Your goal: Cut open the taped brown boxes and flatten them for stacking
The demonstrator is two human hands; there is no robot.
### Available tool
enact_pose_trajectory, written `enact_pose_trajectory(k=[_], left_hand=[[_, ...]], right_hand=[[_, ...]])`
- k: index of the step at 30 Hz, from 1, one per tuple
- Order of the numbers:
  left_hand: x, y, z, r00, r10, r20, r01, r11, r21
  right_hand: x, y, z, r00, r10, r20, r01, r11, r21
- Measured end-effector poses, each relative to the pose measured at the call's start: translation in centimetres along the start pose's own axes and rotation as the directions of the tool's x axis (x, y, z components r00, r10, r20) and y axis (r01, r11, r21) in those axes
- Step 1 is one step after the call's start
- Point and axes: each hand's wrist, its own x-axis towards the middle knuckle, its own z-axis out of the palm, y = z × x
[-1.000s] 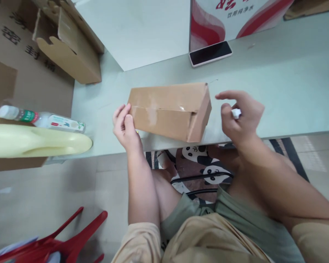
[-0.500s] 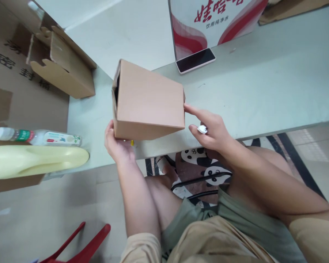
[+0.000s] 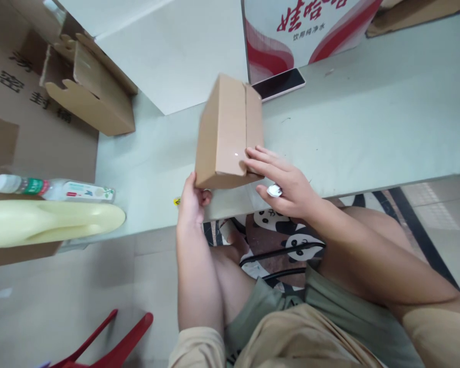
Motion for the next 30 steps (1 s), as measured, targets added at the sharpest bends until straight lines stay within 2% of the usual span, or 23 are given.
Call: enact_pose_trajectory(k=[3, 6, 11, 13, 15, 17, 18, 19, 21, 22, 23, 24, 25, 27, 30], left_hand=[[-0.3, -0.4, 0.5, 0.999, -0.028, 0.028, 0.025, 0.995, 0.092], [-0.9, -0.6, 0.9, 0.992, -0.045, 0.121, 0.025, 0.986, 0.164], [-1.7, -1.0, 1.0, 0.95, -0.143, 0.278, 0.045, 0.943, 0.329], [-1.4, -1.2, 0.9, 0.934, -0.164, 0.317, 0.014, 0.904, 0.427], [-0.9, -1.5, 0.7, 0.955, -0.07, 0.29, -0.087, 0.865, 0.494], [-0.5, -1.7, 0.7, 0.966, 0.183, 0.181, -0.25, 0.832, 0.496], [-0.4, -1.7, 0.8, 0.931, 0.346, 0.117, -0.359, 0.807, 0.47], [-0.4, -1.6, 0.8, 0.863, 0.501, 0.067, -0.477, 0.765, 0.432], [-0.7, -1.3, 1.1, 0.678, 0.733, 0.057, -0.701, 0.621, 0.35], [-1.0, -1.1, 1.2, 0.591, 0.799, 0.112, -0.781, 0.533, 0.325], [-1.3, -0.9, 1.3, 0.523, 0.83, 0.193, -0.835, 0.452, 0.315], [-1.6, -0.8, 1.4, 0.474, 0.836, 0.276, -0.866, 0.387, 0.317], [-1.9, -0.7, 1.5, 0.444, 0.828, 0.343, -0.883, 0.338, 0.327], [-2.3, -0.7, 1.6, 0.41, 0.81, 0.418, -0.899, 0.28, 0.338], [-2.4, -1.0, 1.7, 0.386, 0.816, 0.43, -0.911, 0.262, 0.32]], right_hand=[[0.1, -0.2, -0.3, 1.0, 0.024, 0.0, -0.024, 1.0, 0.015], [0.4, -0.6, -0.5, 1.0, 0.002, -0.019, -0.002, 1.0, 0.022], [0.9, -1.1, -1.0, 0.994, -0.049, -0.1, 0.051, 0.999, 0.017], [0.9, -1.0, -1.1, 0.99, -0.055, -0.131, 0.058, 0.998, 0.023], [0.9, -0.8, -1.1, 0.99, -0.053, -0.13, 0.056, 0.998, 0.021], [0.8, -0.7, -0.9, 0.993, -0.058, -0.102, 0.059, 0.998, 0.006], [0.7, -0.7, -0.8, 0.994, -0.066, -0.085, 0.066, 0.998, -0.004], [0.6, -0.8, -0.6, 0.995, -0.079, -0.069, 0.078, 0.997, -0.013], [0.4, -0.9, -0.1, 0.994, -0.105, -0.039, 0.104, 0.994, -0.021], [0.4, -1.0, 0.1, 0.993, -0.114, -0.025, 0.113, 0.993, -0.02], [0.3, -1.1, 0.3, 0.993, -0.116, -0.011, 0.116, 0.993, -0.02], [0.3, -1.2, 0.5, 0.993, -0.116, -0.002, 0.116, 0.993, -0.022], [0.3, -1.2, 0.6, 0.993, -0.116, 0.004, 0.116, 0.993, -0.025], [0.4, -1.2, 0.6, 0.992, -0.125, 0.005, 0.125, 0.991, -0.038], [0.5, -1.1, 0.6, 0.991, -0.132, -0.007, 0.132, 0.99, -0.047]])
